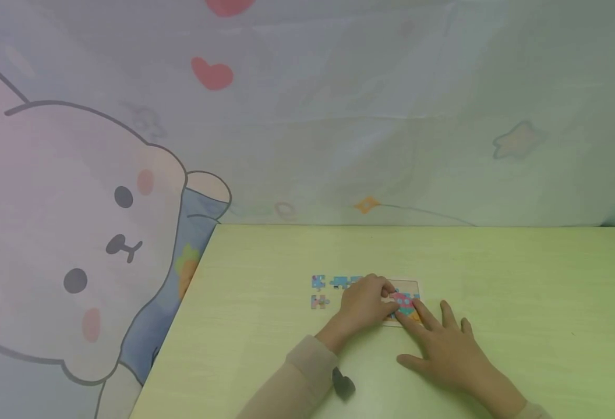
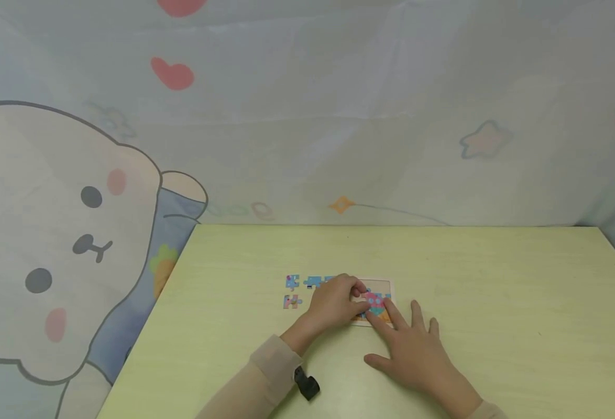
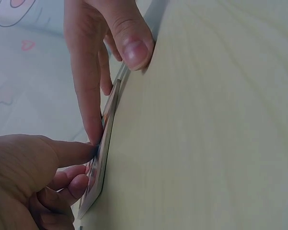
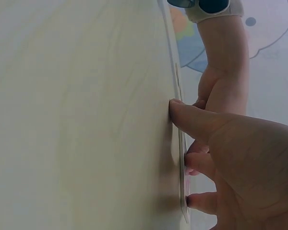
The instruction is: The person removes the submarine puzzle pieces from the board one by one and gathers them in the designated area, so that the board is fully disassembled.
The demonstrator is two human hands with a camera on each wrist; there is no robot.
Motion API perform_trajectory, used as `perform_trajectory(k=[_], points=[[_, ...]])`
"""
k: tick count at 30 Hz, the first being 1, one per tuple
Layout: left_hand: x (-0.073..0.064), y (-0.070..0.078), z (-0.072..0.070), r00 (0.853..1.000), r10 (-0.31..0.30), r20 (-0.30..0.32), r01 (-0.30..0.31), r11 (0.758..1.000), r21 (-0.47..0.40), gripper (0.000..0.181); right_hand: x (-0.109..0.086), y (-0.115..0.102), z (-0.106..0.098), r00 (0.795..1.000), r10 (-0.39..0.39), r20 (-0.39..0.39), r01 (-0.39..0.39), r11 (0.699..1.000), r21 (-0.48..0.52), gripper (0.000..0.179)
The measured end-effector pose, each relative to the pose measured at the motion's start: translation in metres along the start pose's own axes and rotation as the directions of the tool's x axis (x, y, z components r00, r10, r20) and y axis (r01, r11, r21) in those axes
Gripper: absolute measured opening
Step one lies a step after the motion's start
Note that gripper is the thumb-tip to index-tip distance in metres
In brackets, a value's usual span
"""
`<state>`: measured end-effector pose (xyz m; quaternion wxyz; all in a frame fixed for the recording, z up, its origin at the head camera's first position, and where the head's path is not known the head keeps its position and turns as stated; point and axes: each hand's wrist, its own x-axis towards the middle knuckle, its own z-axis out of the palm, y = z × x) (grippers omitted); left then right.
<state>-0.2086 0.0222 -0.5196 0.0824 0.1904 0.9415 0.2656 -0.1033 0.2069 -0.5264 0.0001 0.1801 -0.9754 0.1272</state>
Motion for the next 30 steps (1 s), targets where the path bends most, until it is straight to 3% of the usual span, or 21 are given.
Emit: perform_trajectory(k=[30], points=[[-0.0033, -0.0020, 0.0021, 0.999, 0.020, -0.027, -0.020, 1.000, -0.009, 0.021, 0.0006, -0.0014, -0.0035, 1.000, 0.008, 0.017, -0.008, 1.000, -0.007, 0.075]])
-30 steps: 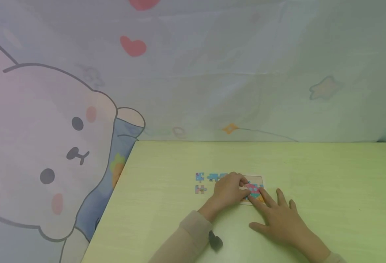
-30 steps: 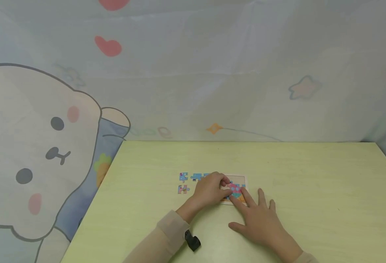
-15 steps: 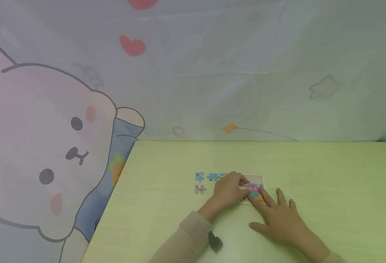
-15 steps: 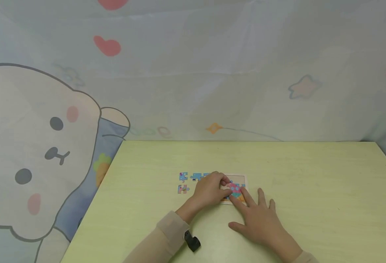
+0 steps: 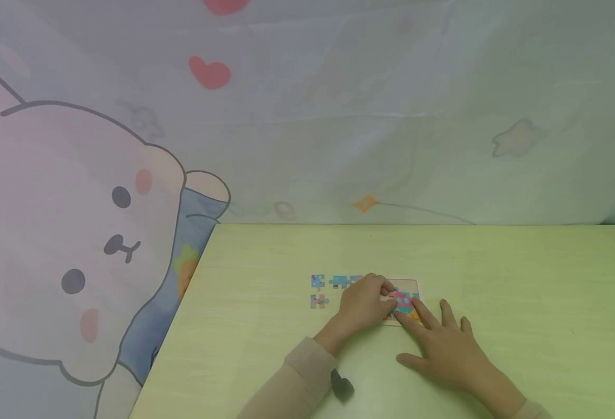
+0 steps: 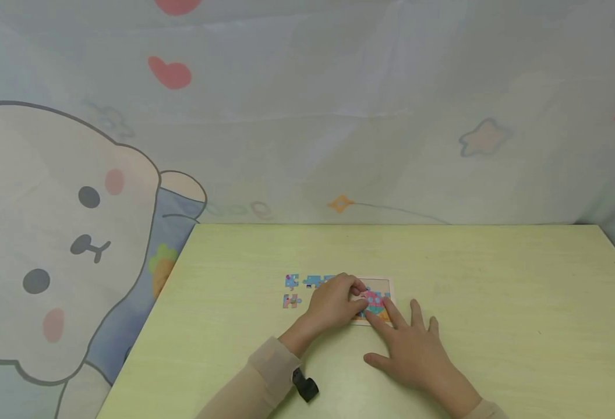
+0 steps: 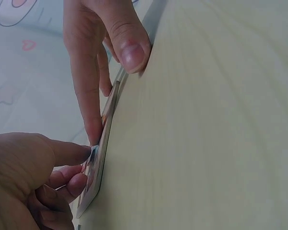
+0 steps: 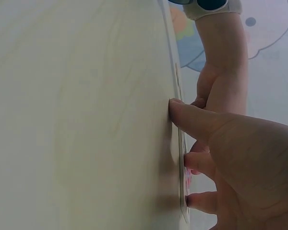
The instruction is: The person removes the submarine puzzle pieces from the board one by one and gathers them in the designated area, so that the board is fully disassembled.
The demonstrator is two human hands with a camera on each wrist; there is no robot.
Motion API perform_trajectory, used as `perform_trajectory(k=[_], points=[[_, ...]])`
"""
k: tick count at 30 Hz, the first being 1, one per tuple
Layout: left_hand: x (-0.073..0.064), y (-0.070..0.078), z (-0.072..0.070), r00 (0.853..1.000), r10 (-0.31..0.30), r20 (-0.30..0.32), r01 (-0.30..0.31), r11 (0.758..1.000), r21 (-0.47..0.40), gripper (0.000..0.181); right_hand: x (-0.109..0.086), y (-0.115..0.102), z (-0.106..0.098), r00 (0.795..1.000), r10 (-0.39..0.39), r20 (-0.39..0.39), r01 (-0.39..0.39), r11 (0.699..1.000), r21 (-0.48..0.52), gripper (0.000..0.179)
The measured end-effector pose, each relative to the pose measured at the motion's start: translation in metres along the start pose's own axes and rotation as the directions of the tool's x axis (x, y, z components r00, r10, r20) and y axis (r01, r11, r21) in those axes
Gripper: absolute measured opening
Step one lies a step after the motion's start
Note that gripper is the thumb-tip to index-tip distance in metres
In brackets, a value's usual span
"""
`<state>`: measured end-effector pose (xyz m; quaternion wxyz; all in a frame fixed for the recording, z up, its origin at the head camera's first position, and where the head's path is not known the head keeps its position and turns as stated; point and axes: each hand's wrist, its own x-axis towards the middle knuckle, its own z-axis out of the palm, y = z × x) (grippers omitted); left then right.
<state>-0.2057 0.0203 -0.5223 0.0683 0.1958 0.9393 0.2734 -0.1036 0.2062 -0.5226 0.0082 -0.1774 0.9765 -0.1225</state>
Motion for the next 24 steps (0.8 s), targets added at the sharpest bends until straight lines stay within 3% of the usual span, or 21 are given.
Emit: perform_trajectory(k=[13, 24], points=[[-0.0027, 0.0021, -0.0025, 1.000, 0.019, 0.001, -0.019, 1.000, -0.010, 0.019, 0.0013, -0.0001, -0.0015, 1.000, 0.001, 0.003, -0.001, 1.000, -0.008, 0.074], [-0.0017, 0.0032, -0.0012, 1.000, 0.001, -0.010, -0.001, 1.000, 0.001, 0.016, 0.0016, 0.0016, 0.0023, 1.000, -0.007, 0.003, 0.007, 1.000, -0.019, 0.072]])
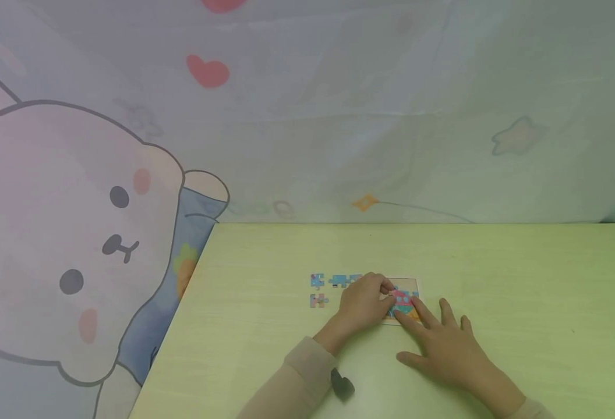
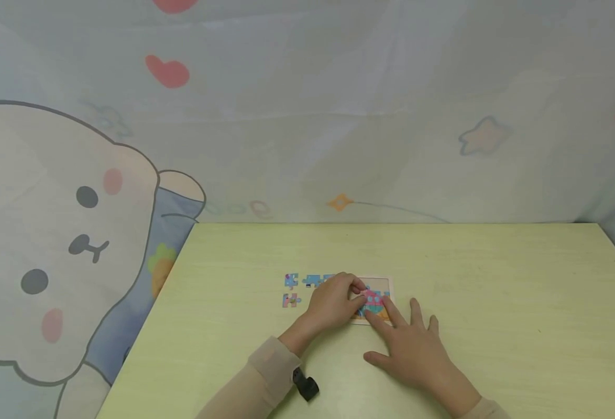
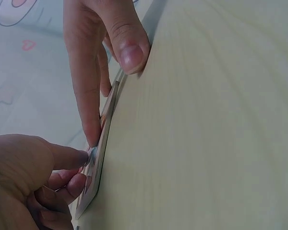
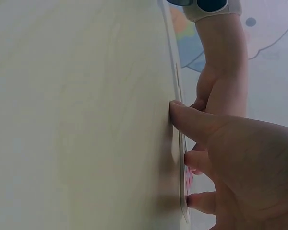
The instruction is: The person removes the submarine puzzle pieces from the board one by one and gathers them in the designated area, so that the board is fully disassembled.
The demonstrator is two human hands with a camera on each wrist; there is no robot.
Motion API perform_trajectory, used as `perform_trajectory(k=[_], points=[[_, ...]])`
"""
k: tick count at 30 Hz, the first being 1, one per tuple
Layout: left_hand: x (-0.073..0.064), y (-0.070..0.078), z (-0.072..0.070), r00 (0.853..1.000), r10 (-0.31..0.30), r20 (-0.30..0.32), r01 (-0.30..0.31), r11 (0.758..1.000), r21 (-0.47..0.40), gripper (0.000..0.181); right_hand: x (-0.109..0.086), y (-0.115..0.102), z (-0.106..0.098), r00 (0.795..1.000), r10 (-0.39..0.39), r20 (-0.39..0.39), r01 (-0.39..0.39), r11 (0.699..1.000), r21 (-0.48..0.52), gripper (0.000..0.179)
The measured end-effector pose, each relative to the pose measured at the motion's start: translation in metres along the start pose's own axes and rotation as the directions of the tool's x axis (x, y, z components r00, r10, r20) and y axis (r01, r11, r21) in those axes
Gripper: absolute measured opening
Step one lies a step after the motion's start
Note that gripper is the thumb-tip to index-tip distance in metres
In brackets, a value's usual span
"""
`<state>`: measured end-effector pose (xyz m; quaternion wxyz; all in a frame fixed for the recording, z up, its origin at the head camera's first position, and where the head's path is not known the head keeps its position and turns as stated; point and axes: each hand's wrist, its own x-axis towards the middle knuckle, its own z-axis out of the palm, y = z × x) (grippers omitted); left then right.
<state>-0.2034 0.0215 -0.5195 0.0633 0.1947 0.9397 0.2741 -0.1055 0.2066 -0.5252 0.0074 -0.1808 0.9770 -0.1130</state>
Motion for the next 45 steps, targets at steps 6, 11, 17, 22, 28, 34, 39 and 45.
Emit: perform_trajectory(k=[6, 11, 17, 22, 28, 34, 39, 45], points=[[0.000, 0.000, 0.001, 1.000, -0.015, -0.004, 0.015, 1.000, -0.019, 0.014, -0.001, 0.000, 0.001, 1.000, -0.005, -0.003, 0.005, 1.000, -0.005, 0.071], [0.001, -0.001, 0.002, 1.000, -0.020, -0.018, 0.019, 0.999, -0.049, 0.013, -0.001, 0.000, 0.001, 1.000, -0.004, 0.001, 0.004, 1.000, -0.008, 0.071], [0.002, 0.000, 0.001, 0.998, 0.008, -0.059, -0.015, 0.992, -0.127, 0.009, 0.000, -0.001, -0.001, 1.000, -0.006, 0.001, 0.006, 1.000, -0.007, 0.071], [0.000, 0.002, -0.003, 0.998, 0.009, -0.063, -0.019, 0.989, -0.150, 0.008, 0.001, -0.001, 0.000, 1.000, -0.011, 0.000, 0.011, 1.000, -0.009, 0.071], [-0.007, 0.002, -0.012, 0.996, 0.011, -0.088, -0.027, 0.983, -0.182, 0.011, 0.000, -0.002, -0.002, 1.000, -0.012, 0.009, 0.012, 1.000, 0.004, 0.071], [-0.022, -0.009, -0.027, 0.996, 0.003, -0.093, -0.024, 0.975, -0.222, 0.015, -0.003, -0.004, -0.002, 1.000, -0.004, 0.012, 0.004, 1.000, 0.015, 0.071], [-0.036, -0.026, -0.042, 0.995, -0.034, -0.097, 0.011, 0.973, -0.229, 0.014, -0.003, -0.006, 0.001, 1.000, 0.007, 0.009, -0.007, 1.000, 0.017, 0.072], [-0.049, -0.052, -0.053, 0.991, -0.066, -0.117, 0.041, 0.978, -0.203, 0.014, -0.006, -0.008, 0.006, 1.000, 0.019, 0.010, -0.019, 1.000, 0.018, 0.072]])
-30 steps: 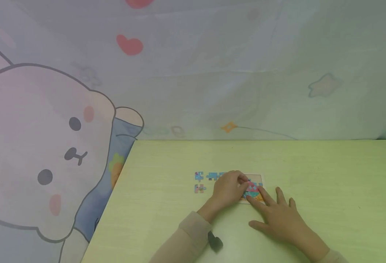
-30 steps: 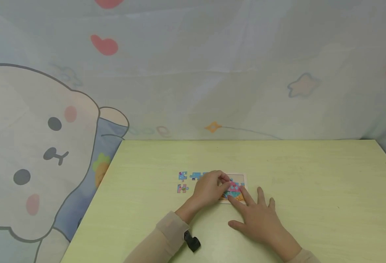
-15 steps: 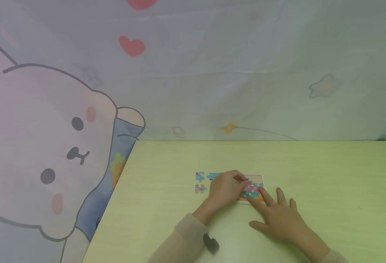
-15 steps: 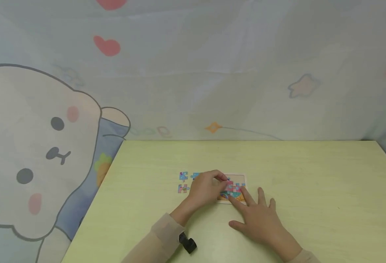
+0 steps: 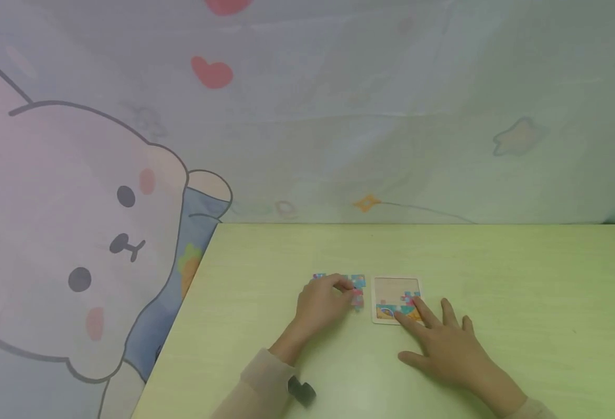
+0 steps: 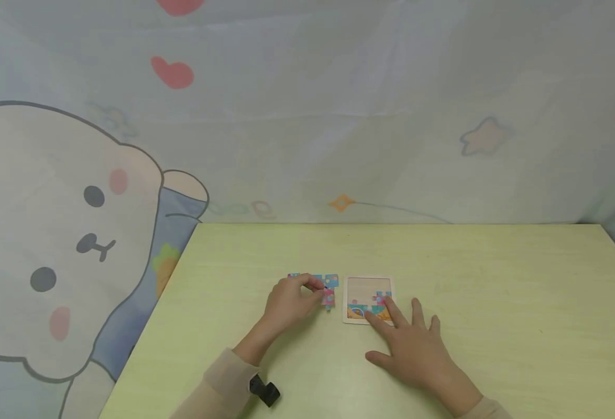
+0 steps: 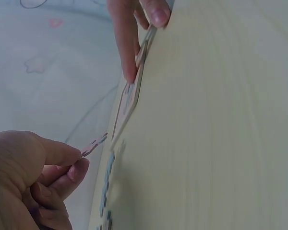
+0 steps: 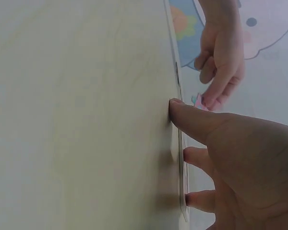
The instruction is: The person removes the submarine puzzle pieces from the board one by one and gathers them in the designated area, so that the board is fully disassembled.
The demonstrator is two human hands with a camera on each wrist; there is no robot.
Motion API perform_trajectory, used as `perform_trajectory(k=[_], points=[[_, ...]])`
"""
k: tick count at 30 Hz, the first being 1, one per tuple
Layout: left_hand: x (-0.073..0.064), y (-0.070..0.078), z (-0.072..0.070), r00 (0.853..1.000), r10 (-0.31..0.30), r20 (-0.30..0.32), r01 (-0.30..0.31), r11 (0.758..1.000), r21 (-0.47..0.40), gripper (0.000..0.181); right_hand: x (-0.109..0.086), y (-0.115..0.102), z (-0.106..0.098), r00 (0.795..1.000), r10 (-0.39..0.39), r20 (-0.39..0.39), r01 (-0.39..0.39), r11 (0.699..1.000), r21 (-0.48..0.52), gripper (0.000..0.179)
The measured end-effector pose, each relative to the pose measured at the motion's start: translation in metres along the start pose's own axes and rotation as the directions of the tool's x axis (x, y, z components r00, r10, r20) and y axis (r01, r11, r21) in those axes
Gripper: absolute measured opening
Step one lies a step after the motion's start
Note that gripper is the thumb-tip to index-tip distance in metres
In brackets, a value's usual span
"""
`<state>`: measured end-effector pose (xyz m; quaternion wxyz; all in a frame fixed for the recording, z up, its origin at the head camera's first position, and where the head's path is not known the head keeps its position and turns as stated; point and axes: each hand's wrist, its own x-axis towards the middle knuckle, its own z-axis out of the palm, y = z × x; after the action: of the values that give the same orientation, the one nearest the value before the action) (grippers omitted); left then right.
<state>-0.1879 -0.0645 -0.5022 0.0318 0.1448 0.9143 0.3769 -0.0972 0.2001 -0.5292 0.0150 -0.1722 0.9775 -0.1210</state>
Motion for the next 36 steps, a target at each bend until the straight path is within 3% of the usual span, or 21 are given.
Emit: perform_trajectory(k=[10, 18, 28, 36], points=[[0.004, -0.021, -0.010, 0.996, -0.080, -0.027, 0.081, 0.996, 0.048, 0.009, 0.004, 0.009, -0.002, 1.000, -0.010, 0.003, 0.010, 1.000, 0.012, 0.072], [0.008, -0.024, -0.009, 0.998, -0.068, -0.016, 0.069, 0.995, 0.066, 0.007, 0.009, 0.016, -0.003, 1.000, -0.018, 0.007, 0.018, 1.000, 0.008, 0.073], [0.012, -0.028, -0.008, 0.998, -0.044, -0.046, 0.048, 0.996, 0.069, 0.009, 0.010, 0.016, -0.005, 1.000, -0.022, 0.009, 0.022, 1.000, 0.013, 0.073], [0.015, -0.018, -0.001, 1.000, 0.006, -0.008, -0.005, 1.000, 0.022, 0.012, 0.010, 0.016, -0.005, 1.000, -0.030, 0.007, 0.030, 1.000, 0.007, 0.074]])
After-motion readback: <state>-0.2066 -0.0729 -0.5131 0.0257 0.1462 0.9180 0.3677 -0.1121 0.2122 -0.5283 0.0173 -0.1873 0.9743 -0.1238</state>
